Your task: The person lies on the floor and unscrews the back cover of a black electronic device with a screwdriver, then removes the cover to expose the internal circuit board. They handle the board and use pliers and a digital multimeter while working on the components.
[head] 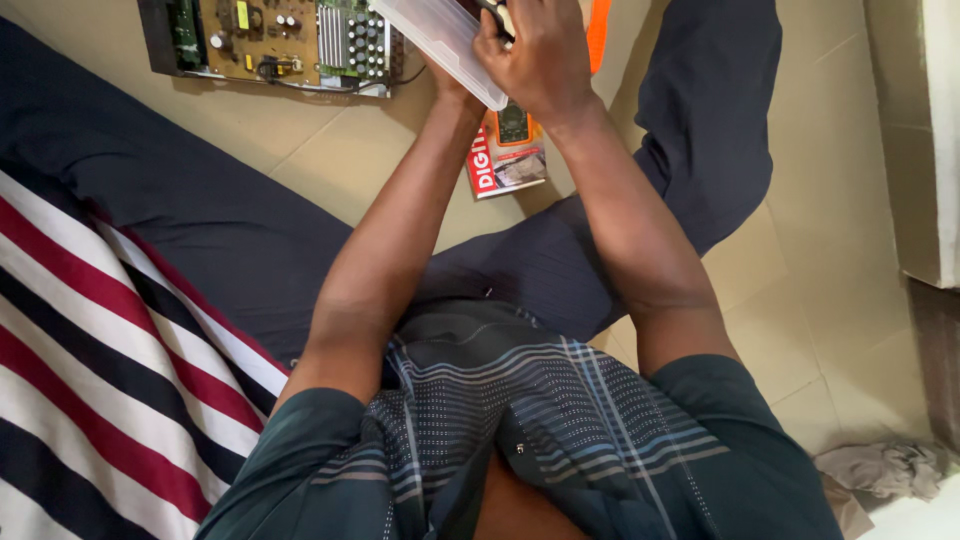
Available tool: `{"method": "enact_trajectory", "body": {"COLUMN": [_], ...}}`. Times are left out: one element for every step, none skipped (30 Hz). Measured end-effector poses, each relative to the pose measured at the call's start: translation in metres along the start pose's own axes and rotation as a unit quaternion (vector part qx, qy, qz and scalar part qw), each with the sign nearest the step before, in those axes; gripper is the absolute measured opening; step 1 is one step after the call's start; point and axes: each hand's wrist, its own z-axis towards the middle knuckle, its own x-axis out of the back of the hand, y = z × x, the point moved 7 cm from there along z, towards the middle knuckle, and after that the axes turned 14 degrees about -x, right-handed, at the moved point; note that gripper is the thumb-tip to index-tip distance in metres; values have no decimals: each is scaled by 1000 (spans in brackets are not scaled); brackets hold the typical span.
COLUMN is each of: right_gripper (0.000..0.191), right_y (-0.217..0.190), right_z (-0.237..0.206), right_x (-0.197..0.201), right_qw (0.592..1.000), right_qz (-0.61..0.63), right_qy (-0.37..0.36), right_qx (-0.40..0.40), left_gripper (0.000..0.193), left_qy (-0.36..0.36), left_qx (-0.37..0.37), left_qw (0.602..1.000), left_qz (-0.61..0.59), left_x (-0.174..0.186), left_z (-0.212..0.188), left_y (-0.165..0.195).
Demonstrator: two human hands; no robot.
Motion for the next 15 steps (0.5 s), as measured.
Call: {"method": "enact_trajectory", "body": {"right_gripper": [22,22,22,23,24,25,24,24,23,23,22,22,22,23,23], "right_y": [-3,-6,-9,-13,-17,-21,-23,-26,-28,-30,-32,-33,-35,-37,-39], "right_z": [1,1,2,2,3,3,4,5,7,8,10,10,11,11,11], "right_x": [3,6,9,12,15,18,21,23,26,28,31,33,35,36,38], "right_qw": [1000,1000,999,999,997,996,997,997,997,997,996,996,995,994,992], "right_qz": [-1,-1,-1,-16,-31,-47,-26,-4,18,25,31,38,49,59,71], "right_qy": [10,19,28,40,51,63,60,57,55,62,67,72,68,65,62], "right_qx": [8,16,24,33,41,48,46,44,43,44,45,44,57,71,85], "left_gripper": [51,50,49,48,47,46,44,40,37,34,30,27,23,20,18], "left_qy": [11,22,33,35,37,39,16,7,-2,-9,-12,-15,-24,-33,-42], "left_qx": [3,7,11,12,15,17,13,14,9,-1,-12,-23,-39,-57,-76], "left_qw": [1000,1000,999,999,999,999,1000,1000,1000,1000,1000,999,998,995,992], "left_qz": [2,4,6,12,19,26,5,-9,-13,0,14,29,50,72,96], "left_x": [2,4,5,6,6,6,3,0,-2,-3,-4,-4,-5,-7,-8], "left_z": [1,1,1,1,1,1,1,2,1,1,1,0,-1,-1,-2], "left_y": [-1,-2,-3,-3,-4,-5,-4,-5,-4,-2,0,1,3,4,5]}}
